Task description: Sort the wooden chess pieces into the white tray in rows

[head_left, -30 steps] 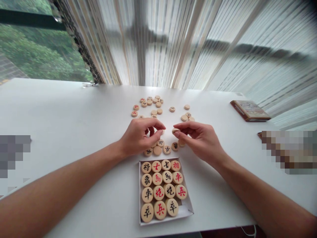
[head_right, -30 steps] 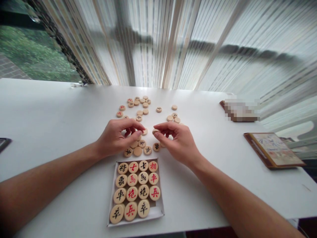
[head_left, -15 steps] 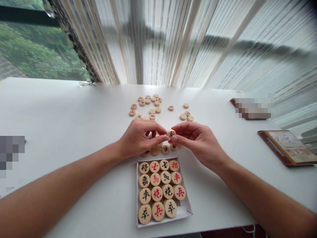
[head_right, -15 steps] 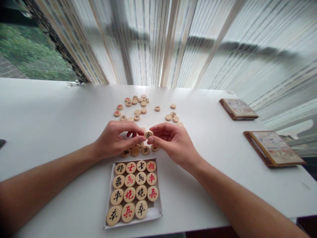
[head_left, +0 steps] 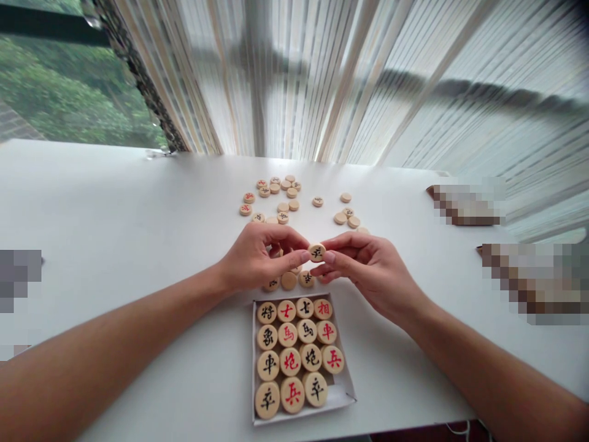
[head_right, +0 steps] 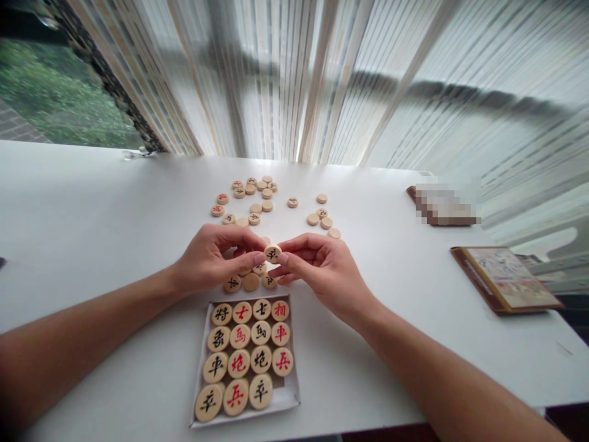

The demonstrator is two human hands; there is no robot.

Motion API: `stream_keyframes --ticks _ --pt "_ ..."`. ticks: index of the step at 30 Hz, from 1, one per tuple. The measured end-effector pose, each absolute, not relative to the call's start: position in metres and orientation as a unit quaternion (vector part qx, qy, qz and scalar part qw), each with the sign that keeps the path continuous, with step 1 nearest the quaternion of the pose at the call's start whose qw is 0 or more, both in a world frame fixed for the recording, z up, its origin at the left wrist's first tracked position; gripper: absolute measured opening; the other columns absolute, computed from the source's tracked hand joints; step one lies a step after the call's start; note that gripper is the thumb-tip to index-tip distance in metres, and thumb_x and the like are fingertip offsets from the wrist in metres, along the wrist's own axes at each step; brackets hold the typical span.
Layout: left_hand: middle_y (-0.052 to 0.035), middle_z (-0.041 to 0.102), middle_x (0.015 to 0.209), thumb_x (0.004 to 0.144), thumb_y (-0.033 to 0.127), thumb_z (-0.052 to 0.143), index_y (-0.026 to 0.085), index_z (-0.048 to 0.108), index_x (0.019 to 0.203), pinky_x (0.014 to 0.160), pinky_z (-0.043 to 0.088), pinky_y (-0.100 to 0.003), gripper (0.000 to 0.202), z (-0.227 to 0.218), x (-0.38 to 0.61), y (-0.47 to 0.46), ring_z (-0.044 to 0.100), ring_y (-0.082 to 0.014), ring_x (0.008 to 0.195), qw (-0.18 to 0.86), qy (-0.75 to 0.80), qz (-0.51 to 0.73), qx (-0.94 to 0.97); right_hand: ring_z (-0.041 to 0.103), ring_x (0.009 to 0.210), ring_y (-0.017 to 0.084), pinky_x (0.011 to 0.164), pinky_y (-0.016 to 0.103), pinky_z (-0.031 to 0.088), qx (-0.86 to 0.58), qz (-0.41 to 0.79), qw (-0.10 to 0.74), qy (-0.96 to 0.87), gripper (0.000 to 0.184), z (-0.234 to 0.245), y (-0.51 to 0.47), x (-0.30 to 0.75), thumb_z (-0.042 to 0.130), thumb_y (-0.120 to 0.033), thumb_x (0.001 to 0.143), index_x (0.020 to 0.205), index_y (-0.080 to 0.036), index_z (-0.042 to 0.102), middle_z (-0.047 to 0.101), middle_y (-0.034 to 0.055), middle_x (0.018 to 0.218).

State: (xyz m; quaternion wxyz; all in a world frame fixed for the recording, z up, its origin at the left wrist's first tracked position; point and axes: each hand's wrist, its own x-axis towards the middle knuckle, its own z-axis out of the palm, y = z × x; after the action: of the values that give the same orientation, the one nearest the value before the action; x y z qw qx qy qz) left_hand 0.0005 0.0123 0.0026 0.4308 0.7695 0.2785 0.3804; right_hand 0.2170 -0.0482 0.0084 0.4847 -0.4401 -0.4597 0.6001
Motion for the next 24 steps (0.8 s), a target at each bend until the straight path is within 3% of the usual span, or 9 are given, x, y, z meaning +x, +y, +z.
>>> stream_keyframes --ticks 4,15,24 --pt "-0.0018 0.070 0.064 0.086 0.021 0.077 0.012 0.082 0.089 0.045 0.032 -0.020 0.011 0.0052 0.0006 0.0118 0.042 -0.0062 0.050 0.420 0.267 0.382 0.779 0.082 0.073 0.021 0.071 0.035 0.072 -0.436 0.574 0.489 -0.491 0.029 0.0106 -0.0491 0.2145 0.097 -0.039 0.078 0.091 -0.018 0.082 0.084 0.0066 0.082" --pt "-0.0046 0.076 0.068 0.092 0.027 0.074 0.013 0.082 0.086 0.050 0.040 -0.022 0.017 0.0064 0.0000 0.0123 0.058 -0.0109 0.056 0.415 0.269 0.373 0.785 0.081 0.070 0.021 0.066 0.033 0.070 -0.444 0.586 0.474 -0.485 0.029 0.0076 -0.0492 0.2148 0.094 -0.040 0.082 0.093 -0.017 0.081 0.084 0.0073 0.081" --pt "-0.0022 0.072 0.062 0.091 0.025 0.075 0.013 0.081 0.081 0.047 0.036 -0.020 0.017 0.0081 0.0000 0.0125 0.051 -0.0086 0.052 0.410 0.257 0.368 0.794 0.080 0.068 0.019 0.065 0.031 0.069 -0.446 0.618 0.463 -0.453 0.032 0.0079 -0.0482 0.2129 0.098 -0.040 0.076 0.091 -0.017 0.082 0.083 0.0060 0.079"
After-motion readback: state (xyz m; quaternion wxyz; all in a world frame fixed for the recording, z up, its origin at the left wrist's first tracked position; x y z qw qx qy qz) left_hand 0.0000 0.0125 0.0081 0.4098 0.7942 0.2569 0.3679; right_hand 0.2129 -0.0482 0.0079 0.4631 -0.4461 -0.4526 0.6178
